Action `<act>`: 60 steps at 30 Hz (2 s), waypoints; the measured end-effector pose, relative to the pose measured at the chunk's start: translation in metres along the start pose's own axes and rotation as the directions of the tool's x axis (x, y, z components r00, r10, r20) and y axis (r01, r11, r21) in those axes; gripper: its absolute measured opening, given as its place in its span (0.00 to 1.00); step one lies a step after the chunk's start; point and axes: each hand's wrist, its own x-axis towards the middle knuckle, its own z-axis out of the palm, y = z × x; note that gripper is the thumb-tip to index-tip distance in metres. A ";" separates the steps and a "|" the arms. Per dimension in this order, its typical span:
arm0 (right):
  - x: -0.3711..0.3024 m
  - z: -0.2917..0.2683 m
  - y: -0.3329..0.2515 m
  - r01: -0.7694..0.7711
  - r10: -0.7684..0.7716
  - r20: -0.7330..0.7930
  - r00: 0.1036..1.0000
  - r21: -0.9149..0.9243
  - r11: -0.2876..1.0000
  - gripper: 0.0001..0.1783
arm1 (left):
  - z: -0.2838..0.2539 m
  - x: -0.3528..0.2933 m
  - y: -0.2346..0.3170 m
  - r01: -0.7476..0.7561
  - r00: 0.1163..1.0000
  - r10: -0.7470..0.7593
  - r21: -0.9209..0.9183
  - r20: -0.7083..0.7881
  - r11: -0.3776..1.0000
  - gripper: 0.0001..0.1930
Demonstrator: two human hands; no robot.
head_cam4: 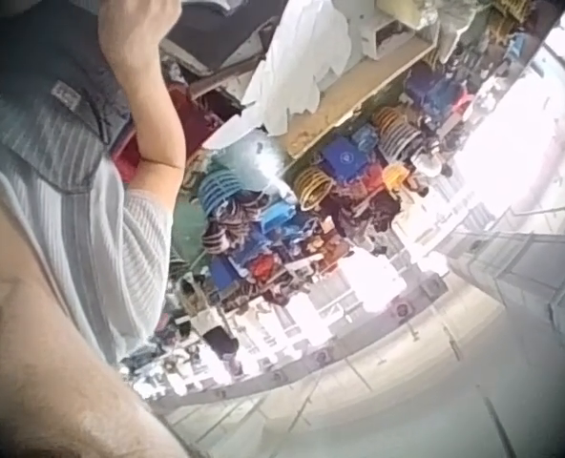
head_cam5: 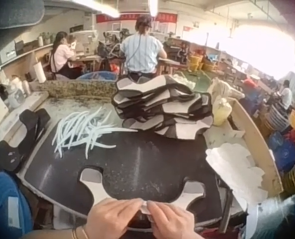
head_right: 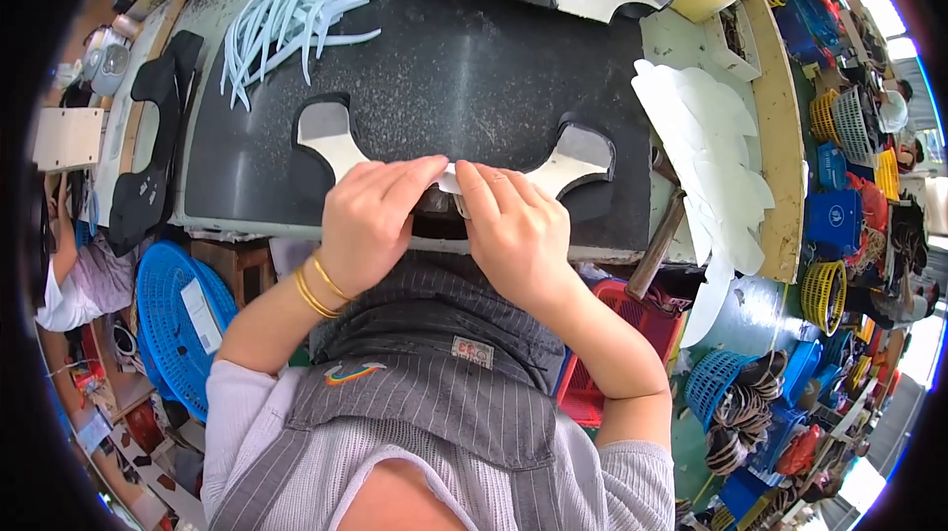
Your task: Manually attaching white reinforcement strips to black shoe upper components on a factory assembly line.
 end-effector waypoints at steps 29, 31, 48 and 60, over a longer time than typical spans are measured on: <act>0.240 0.106 0.049 0.298 -0.291 0.148 0.945 -0.027 0.954 0.12 | -0.055 0.003 -0.042 0.084 0.969 -0.046 -0.145 0.244 0.986 0.19; 0.245 0.116 0.052 0.329 -0.308 0.202 0.930 -0.076 0.941 0.12 | -0.070 0.024 -0.073 0.161 0.987 -0.162 -0.150 0.000 0.976 0.18; 0.053 -0.002 -0.033 -0.412 0.298 0.284 0.911 0.667 0.622 0.12 | -0.023 -0.073 -0.013 -0.040 0.980 0.001 0.188 0.201 0.981 0.26; 0.013 0.055 -0.074 -0.561 0.504 0.285 0.816 0.601 0.569 0.08 | -0.030 -0.100 -0.027 0.078 0.997 -0.078 0.004 0.000 0.997 0.23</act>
